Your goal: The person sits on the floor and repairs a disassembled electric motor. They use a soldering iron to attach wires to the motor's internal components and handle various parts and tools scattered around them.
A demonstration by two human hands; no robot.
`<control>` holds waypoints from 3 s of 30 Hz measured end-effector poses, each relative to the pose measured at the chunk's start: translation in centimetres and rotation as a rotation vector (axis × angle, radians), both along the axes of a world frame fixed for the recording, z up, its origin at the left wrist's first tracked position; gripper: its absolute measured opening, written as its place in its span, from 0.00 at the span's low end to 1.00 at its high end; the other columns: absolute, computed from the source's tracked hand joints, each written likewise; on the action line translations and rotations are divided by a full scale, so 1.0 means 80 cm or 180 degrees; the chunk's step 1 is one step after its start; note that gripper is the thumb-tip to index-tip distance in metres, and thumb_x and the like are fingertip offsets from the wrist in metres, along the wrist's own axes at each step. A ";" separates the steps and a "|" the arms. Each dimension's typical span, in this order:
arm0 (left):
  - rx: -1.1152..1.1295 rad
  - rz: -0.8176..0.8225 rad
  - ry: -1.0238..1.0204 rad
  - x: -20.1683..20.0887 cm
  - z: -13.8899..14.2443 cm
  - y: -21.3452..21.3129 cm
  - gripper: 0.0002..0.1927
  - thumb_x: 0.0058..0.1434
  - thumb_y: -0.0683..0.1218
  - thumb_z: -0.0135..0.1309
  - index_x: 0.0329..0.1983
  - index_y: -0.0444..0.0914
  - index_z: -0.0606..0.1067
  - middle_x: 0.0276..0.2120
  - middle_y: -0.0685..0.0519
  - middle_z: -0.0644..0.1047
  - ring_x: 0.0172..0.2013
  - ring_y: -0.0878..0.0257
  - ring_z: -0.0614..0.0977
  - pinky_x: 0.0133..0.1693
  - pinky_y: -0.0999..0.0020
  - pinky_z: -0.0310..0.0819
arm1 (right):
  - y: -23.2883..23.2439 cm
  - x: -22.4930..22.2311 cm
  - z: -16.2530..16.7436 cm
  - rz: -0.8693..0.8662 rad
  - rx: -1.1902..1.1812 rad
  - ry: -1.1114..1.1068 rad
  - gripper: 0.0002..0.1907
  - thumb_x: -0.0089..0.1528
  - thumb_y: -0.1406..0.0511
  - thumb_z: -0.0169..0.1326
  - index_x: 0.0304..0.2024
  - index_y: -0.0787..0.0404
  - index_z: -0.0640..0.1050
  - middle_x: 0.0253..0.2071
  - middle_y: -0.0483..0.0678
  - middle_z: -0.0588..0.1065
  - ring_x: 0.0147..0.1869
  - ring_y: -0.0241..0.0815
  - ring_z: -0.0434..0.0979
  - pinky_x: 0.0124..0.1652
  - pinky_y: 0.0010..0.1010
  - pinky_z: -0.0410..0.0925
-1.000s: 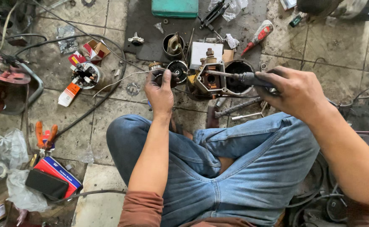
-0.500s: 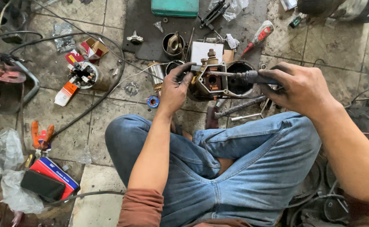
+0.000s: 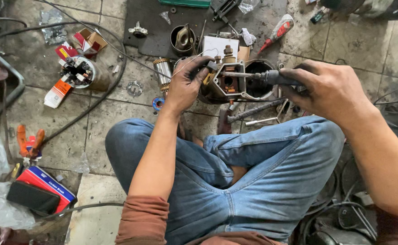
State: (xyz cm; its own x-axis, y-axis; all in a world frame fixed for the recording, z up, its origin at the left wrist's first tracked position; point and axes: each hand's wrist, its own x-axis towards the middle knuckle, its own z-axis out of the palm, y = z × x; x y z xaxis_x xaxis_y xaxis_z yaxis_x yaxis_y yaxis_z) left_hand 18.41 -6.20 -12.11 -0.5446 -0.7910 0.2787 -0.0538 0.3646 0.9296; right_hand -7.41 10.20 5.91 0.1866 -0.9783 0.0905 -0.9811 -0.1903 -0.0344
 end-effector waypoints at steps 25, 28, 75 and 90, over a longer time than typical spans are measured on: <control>-0.0109 0.0154 0.0255 0.000 0.001 0.010 0.15 0.68 0.41 0.58 0.58 0.45 0.79 0.50 0.52 0.81 0.54 0.55 0.79 0.59 0.61 0.71 | 0.000 0.021 0.022 -0.0015 0.0086 0.0394 0.19 0.60 0.58 0.65 0.54 0.53 0.83 0.39 0.46 0.77 0.38 0.48 0.80 0.36 0.37 0.72; -0.0099 0.0123 0.0279 0.000 0.008 0.011 0.15 0.69 0.41 0.58 0.58 0.45 0.79 0.49 0.52 0.81 0.54 0.55 0.79 0.59 0.62 0.72 | 0.001 0.020 0.024 -0.0033 0.0166 0.0323 0.20 0.60 0.58 0.65 0.54 0.53 0.83 0.39 0.47 0.77 0.39 0.49 0.79 0.36 0.38 0.72; 0.0177 -0.0069 0.0561 0.002 0.022 0.014 0.15 0.71 0.38 0.54 0.59 0.40 0.77 0.53 0.50 0.82 0.54 0.58 0.83 0.57 0.65 0.76 | -0.012 0.047 0.040 0.0017 -0.0221 0.0619 0.16 0.60 0.60 0.63 0.50 0.54 0.84 0.33 0.46 0.76 0.33 0.46 0.78 0.29 0.36 0.70; 0.0047 -0.0068 0.0607 0.002 0.020 0.014 0.15 0.70 0.37 0.55 0.59 0.40 0.77 0.52 0.50 0.82 0.52 0.58 0.84 0.55 0.65 0.78 | -0.010 0.047 0.041 0.0027 -0.0044 0.0702 0.20 0.57 0.60 0.63 0.52 0.54 0.83 0.34 0.47 0.76 0.34 0.48 0.79 0.30 0.38 0.71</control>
State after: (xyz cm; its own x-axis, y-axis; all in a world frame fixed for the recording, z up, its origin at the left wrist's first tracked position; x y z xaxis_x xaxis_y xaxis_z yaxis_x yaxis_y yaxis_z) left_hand 18.61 -5.07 -10.49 -0.4996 -0.7847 0.3669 0.1315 0.3500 0.9275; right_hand -3.65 9.40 9.18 0.2116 -0.9755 0.0599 -0.9630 -0.1976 0.1836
